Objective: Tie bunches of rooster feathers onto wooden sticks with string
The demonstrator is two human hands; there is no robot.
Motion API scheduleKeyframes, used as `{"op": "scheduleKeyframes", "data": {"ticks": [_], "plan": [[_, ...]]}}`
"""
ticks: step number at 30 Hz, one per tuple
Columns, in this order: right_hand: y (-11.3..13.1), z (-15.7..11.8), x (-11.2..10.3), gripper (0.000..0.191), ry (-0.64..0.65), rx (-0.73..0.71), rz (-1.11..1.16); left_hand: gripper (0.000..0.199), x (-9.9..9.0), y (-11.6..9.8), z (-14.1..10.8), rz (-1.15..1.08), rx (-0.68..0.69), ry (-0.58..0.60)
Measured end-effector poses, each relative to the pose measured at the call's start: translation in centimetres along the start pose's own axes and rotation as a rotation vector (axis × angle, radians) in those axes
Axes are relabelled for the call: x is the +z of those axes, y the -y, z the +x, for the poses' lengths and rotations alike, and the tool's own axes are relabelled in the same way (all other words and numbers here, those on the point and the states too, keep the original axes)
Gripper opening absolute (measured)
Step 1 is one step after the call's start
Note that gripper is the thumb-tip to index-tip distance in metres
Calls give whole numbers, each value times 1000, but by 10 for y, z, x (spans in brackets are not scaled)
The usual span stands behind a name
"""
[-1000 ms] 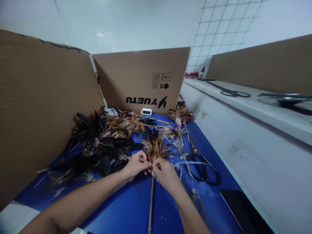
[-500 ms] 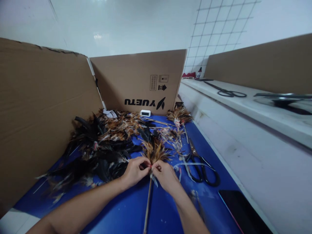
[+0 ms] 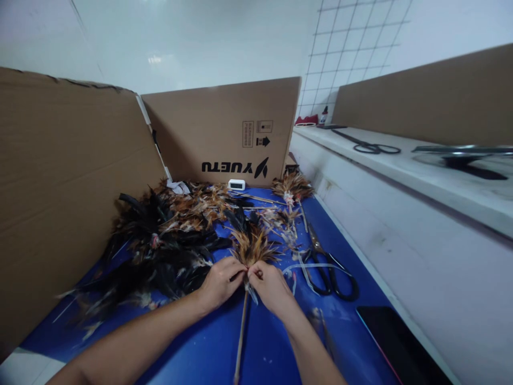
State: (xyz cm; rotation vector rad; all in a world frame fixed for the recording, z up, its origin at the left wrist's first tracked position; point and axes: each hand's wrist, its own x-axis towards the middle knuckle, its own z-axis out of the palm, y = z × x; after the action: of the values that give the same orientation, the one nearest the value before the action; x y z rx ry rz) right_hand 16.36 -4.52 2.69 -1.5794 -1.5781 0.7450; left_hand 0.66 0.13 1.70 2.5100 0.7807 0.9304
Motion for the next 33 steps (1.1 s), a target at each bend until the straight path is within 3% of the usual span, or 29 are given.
{"op": "scheduleKeyframes", "data": {"ticks": [4,11,18,33], "plan": [[-1,1,-1,15,32,-19,-26,18,-3,-2,2,28,-19,27],[0,0,-4,17,79,-24,-5,13,-5,1,6,-203,-173,154],[4,-1,-6,16,88,-43,-10,13,-9,4,11,-269,-210,241],[3,0,-6,17,95,24,71,13,-3,2,10,-280,-230,133]]}}
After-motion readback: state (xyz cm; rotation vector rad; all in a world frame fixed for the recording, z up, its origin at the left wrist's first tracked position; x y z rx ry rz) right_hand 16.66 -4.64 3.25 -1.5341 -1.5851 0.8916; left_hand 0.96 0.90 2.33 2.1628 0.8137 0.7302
